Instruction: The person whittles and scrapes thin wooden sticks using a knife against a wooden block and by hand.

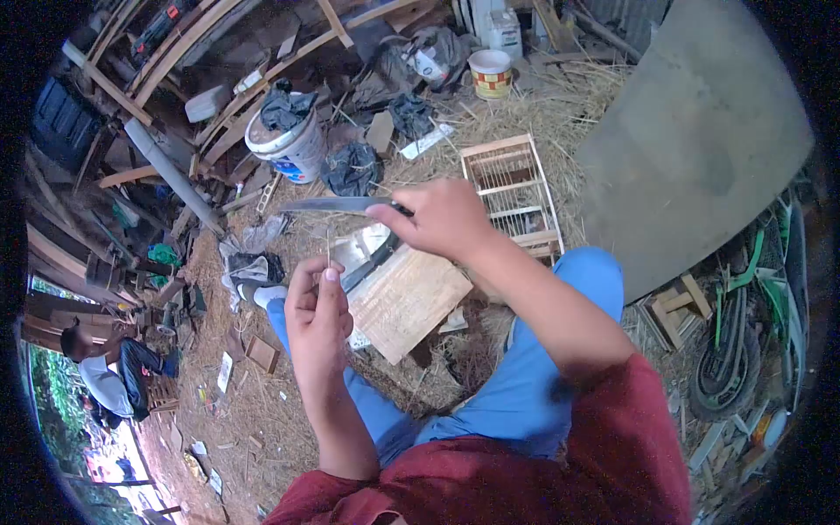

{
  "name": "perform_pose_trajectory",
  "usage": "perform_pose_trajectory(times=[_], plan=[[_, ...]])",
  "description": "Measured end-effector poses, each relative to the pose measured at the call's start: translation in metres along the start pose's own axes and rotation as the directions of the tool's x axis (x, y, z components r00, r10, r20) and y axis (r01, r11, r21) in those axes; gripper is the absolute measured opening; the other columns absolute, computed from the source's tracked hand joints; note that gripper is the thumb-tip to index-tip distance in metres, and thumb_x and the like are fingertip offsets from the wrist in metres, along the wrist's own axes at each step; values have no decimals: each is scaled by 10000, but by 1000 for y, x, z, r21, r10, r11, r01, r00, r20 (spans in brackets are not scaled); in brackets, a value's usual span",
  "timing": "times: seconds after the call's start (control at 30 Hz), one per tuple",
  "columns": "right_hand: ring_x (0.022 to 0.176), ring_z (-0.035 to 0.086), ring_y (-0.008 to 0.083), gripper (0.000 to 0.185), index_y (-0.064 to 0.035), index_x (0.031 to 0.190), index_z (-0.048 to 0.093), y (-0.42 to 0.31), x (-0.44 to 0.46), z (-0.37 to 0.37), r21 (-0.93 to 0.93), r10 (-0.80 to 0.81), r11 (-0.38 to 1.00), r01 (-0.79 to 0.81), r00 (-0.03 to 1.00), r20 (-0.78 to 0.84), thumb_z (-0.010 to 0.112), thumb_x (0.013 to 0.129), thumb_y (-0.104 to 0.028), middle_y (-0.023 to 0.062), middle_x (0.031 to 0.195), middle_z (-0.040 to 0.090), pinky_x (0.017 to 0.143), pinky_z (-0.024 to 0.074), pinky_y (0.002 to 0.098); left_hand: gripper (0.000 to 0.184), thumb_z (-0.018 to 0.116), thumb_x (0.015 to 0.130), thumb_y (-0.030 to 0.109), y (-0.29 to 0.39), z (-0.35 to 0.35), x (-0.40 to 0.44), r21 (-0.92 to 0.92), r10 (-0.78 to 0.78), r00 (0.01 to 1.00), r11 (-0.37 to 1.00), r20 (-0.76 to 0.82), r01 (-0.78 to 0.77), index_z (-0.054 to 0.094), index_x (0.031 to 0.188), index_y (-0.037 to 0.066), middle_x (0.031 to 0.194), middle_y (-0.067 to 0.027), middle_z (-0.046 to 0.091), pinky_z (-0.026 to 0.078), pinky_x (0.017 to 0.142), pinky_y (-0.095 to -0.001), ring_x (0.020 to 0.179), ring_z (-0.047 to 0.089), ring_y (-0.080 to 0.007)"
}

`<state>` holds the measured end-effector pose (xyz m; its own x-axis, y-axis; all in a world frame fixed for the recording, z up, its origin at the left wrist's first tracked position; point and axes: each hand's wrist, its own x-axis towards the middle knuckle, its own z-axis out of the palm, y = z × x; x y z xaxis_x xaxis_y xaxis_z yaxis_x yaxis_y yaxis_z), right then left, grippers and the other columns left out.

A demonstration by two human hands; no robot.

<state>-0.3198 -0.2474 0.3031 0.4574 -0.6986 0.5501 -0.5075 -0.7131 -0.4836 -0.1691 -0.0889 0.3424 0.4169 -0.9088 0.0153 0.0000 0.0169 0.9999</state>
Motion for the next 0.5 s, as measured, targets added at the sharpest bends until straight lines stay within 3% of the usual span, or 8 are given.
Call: perform_pose_trajectory(times=[0.13, 0.23, 0.27, 0.37, 0.5], plan=[[519, 626, 327, 536, -103, 663, 633, -6, -4, -1, 134, -95, 985, 109, 990, -103, 628, 938, -563, 97, 552, 594, 477, 466, 434, 126, 581, 1044, 158, 3, 0, -3, -21, -12, 1000, 1000, -23, 11, 603, 1116, 57, 659, 82, 450, 243, 457, -195, 535, 351, 6], [509, 630, 300, 538, -111, 655, 620, -22, -12, 1, 130, -206, 968, 214, 976, -77, 627, 936, -570, 86, 548, 592, 467, 465, 418, 132, 589, 1038, 146, 0, 0, -3, -2, -6, 999, 1000, -40, 6, 620, 1110, 39, 676, 70, 487, 282, 493, -201, 579, 406, -6], [526, 620, 295, 479, -90, 686, 631, -25, -14, -3, 116, -260, 958, 260, 965, -21, 692, 902, -513, 93, 578, 581, 474, 453, 396, 142, 591, 1039, 150, -1, 0, -4, -8, 4, 999, 1000, -39, -4, 621, 1114, 33, 680, 70, 491, 283, 495, -200, 581, 410, -7], [517, 617, 292, 493, -96, 673, 623, -23, -14, -2, 87, -277, 958, 275, 961, 8, 693, 892, -531, 87, 576, 584, 465, 450, 396, 164, 587, 1045, 169, -11, 1, -4, 40, 23, 994, 999, -102, -19, 582, 1144, 38, 647, 89, 438, 217, 427, -190, 493, 316, 13], [526, 628, 293, 499, -107, 655, 614, -13, -9, 4, 51, -226, 973, 226, 974, -3, 683, 901, -536, 88, 567, 589, 459, 450, 402, 161, 592, 1043, 165, -11, -4, 8, 29, 11, 998, 1000, -68, -9, 577, 1151, 46, 648, 86, 442, 212, 420, -194, 491, 314, 11]])
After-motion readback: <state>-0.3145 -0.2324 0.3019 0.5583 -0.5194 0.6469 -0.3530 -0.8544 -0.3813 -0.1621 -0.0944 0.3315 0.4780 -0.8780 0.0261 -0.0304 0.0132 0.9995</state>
